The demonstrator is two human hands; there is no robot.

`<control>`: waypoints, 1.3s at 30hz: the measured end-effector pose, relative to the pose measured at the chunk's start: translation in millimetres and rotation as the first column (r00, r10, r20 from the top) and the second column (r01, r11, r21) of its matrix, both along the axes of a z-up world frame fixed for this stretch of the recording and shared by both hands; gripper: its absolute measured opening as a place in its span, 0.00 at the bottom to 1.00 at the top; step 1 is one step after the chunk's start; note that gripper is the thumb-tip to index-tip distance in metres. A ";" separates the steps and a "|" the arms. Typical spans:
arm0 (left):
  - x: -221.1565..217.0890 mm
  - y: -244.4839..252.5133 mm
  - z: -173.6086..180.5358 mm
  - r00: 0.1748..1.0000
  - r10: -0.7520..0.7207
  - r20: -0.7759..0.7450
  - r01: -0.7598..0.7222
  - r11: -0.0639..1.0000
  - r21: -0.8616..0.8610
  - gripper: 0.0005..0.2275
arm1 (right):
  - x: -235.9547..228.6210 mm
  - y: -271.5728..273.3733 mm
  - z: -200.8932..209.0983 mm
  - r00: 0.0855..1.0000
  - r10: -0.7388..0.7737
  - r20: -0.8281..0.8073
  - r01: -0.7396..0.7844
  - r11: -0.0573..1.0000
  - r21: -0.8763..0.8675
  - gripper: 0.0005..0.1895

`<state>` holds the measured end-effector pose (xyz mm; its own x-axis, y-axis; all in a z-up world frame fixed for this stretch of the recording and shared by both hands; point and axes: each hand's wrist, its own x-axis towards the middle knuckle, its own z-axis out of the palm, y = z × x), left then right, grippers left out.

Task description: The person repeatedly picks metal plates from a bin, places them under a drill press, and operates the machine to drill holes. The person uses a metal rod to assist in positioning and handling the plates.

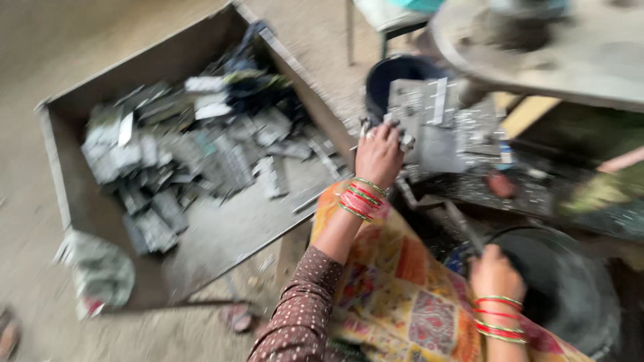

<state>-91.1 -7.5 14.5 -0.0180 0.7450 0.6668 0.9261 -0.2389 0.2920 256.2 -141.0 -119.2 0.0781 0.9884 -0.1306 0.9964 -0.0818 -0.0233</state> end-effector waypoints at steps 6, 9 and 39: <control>-168.4 -43.8 -87.2 0.762 0.646 0.032 -0.591 0.716 -0.372 0.18 | -12.0 2.6 31.0 0.964 0.053 0.259 -0.164 0.889 0.427 0.18; -239.2 -52.1 -152.0 0.734 0.657 -0.174 -0.619 0.541 -0.569 0.28 | -5.6 -0.2 21.8 0.958 0.050 0.282 -0.179 0.874 0.452 0.18; -295.3 -123.0 -190.5 0.784 0.617 -0.061 -0.421 0.457 -0.784 0.30 | -41.2 0.6 71.7 0.994 0.039 0.100 -0.079 0.899 0.432 0.13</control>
